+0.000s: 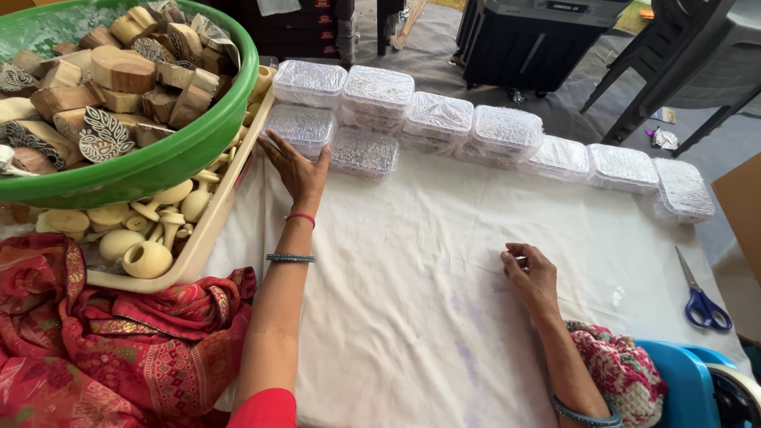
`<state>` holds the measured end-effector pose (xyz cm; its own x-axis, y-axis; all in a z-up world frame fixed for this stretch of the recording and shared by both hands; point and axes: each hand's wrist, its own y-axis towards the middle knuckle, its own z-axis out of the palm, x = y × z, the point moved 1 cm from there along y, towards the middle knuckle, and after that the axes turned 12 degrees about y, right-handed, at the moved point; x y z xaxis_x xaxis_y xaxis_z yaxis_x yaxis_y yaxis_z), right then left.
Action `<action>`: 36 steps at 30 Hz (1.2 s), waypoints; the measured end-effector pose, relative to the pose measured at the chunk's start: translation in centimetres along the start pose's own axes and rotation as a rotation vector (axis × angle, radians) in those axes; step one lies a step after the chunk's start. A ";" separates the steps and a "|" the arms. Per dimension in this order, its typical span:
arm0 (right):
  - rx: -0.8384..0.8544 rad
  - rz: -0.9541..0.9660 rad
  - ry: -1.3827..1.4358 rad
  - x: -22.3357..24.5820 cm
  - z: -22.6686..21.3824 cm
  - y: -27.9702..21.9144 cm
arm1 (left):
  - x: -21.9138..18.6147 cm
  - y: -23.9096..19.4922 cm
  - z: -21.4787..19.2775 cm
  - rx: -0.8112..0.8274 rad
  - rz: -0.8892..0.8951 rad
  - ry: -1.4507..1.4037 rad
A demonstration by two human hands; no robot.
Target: The person cleans wooden stamps by wiping them with a cloth. They pick up a stamp from a green basin, rub the surface with a patterned cloth, and place the cleaned stamp on the table. The person repeats this process for multiple stamps.
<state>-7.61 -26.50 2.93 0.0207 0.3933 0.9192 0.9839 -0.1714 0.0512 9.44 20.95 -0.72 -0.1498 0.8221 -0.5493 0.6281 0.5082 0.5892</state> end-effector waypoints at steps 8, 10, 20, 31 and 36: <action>0.014 -0.038 0.045 -0.2 -0.1 0.0 | -0.1 -1.3 -1.2 0.050 0.017 0.037; 0.011 -0.041 0.052 -0.1 -0.2 0.1 | -0.5 -2.6 -1.7 0.047 0.034 0.043; 0.026 -0.110 0.015 -0.8 -0.2 0.4 | -4.2 -13.5 -10.2 0.775 0.439 0.352; 0.050 -0.070 -0.057 -0.7 -0.4 0.3 | -4.9 -20.4 -25.6 1.119 0.806 0.127; 0.041 -0.176 -0.110 -1.3 -0.4 0.5 | -4.4 -14.5 -35.1 1.223 0.637 -0.088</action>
<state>-7.18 -27.46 1.91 -0.1352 0.5110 0.8489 0.9804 -0.0552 0.1893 -25.78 18.95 13.92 0.4325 0.7836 -0.4460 0.8406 -0.5294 -0.1148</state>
